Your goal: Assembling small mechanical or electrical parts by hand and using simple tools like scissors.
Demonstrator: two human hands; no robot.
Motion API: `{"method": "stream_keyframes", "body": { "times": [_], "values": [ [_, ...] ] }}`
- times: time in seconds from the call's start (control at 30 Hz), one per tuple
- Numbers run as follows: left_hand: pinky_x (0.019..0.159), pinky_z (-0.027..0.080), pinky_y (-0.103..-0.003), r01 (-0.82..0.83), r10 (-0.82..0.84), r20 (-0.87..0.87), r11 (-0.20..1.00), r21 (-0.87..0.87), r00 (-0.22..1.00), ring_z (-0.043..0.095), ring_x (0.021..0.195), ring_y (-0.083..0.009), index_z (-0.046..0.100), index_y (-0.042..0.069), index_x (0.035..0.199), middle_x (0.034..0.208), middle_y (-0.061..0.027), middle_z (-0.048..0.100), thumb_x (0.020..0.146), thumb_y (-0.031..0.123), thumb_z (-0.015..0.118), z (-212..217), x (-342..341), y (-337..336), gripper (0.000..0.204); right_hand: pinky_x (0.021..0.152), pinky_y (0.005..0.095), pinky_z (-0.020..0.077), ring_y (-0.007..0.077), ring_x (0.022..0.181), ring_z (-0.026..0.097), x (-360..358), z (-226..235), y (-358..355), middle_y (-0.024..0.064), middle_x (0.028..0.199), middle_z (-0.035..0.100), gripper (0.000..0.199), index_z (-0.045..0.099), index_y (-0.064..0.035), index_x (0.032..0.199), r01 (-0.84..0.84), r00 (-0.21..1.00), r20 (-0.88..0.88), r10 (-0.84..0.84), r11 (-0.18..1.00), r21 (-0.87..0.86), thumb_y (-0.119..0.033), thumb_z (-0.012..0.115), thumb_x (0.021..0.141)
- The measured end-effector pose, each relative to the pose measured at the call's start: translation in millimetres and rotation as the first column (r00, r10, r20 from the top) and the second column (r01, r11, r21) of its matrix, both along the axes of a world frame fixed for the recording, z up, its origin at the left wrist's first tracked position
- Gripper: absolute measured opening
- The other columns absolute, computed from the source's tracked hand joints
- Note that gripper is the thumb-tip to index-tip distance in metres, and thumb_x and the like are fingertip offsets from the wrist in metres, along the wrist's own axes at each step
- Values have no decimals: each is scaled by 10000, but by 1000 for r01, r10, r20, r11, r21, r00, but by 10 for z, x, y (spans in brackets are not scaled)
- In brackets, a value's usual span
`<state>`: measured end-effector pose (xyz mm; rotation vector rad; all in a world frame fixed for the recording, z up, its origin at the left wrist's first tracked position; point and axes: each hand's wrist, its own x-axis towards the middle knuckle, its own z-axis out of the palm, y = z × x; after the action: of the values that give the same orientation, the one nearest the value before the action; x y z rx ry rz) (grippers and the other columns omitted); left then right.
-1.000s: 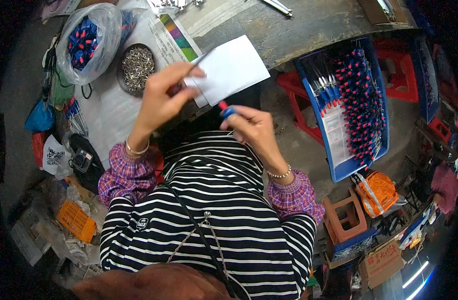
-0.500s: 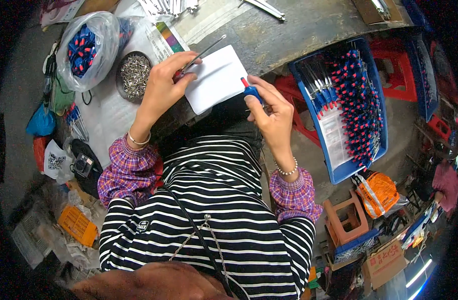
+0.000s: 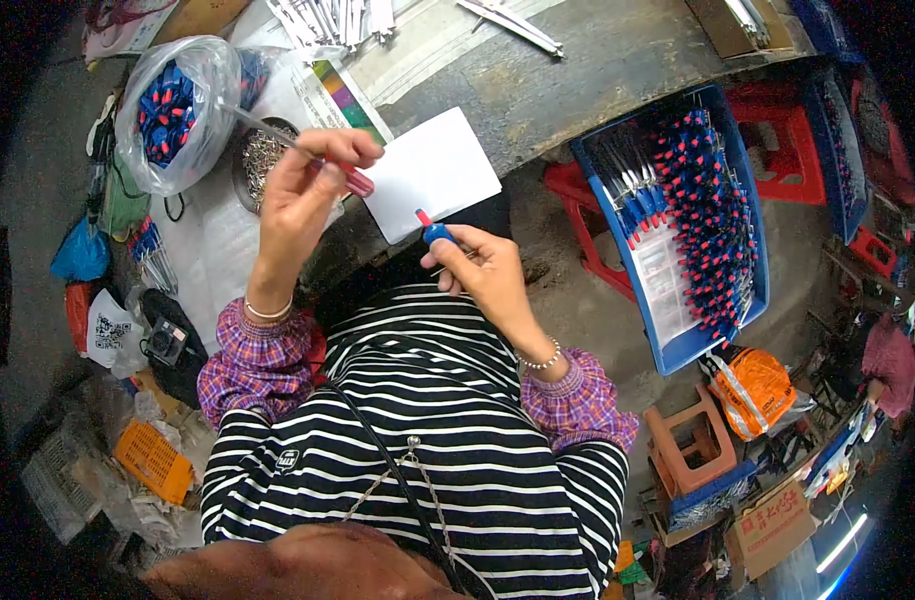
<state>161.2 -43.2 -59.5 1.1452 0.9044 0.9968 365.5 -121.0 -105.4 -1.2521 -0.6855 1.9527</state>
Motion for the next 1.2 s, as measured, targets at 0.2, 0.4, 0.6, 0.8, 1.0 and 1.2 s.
{"method": "stream_keyframes", "body": {
  "times": [0.2,0.4,0.6,0.8,1.0,1.2],
  "values": [
    [884,400,-275,111,-95,-135,986,123,986,529,1007,-164,531,3,1024,1058,-107,572,933,56,480,-216,16,-135,117,518,187,470,60,572,559,-81,-136,42,62,780,661,218,619,45,1013,-62,998,-18,62,998,-1,-126,590,881],
    [909,389,-274,207,-116,-466,967,149,877,519,1030,-175,517,-15,1041,1103,-116,545,923,0,468,-216,-57,-206,128,570,215,510,96,626,605,-115,-163,102,106,820,661,219,606,46,1010,-98,995,-16,98,994,-49,-138,583,893],
    [893,416,-290,166,-90,-449,977,134,889,540,1012,-188,497,-31,1044,1029,-136,553,904,-42,468,-241,-80,-284,144,549,224,520,118,603,618,-181,-215,88,114,787,656,211,613,51,958,-41,998,-38,39,998,-48,-147,592,891],
    [873,447,-395,190,-72,-319,916,354,945,577,962,-290,478,-17,989,990,-191,562,896,-29,473,-248,-39,-410,94,497,210,490,92,559,588,-204,-216,84,101,759,653,188,616,49,916,-40,998,-47,38,998,-46,-136,602,882],
    [864,466,-441,256,-102,-335,852,457,937,600,932,-321,488,-6,967,910,-188,576,820,-84,503,-149,75,-392,167,468,197,456,76,534,566,-196,-218,92,76,709,642,169,623,37,904,-27,999,-22,27,1000,-9,-129,614,873],
    [875,467,-454,307,-106,-369,782,543,923,603,904,-327,493,-10,940,909,-183,575,774,-112,505,-157,169,-428,195,475,192,465,76,528,566,-176,-244,104,56,703,633,143,627,35,923,-66,996,-63,64,997,-34,-96,617,865]
  ]
}}
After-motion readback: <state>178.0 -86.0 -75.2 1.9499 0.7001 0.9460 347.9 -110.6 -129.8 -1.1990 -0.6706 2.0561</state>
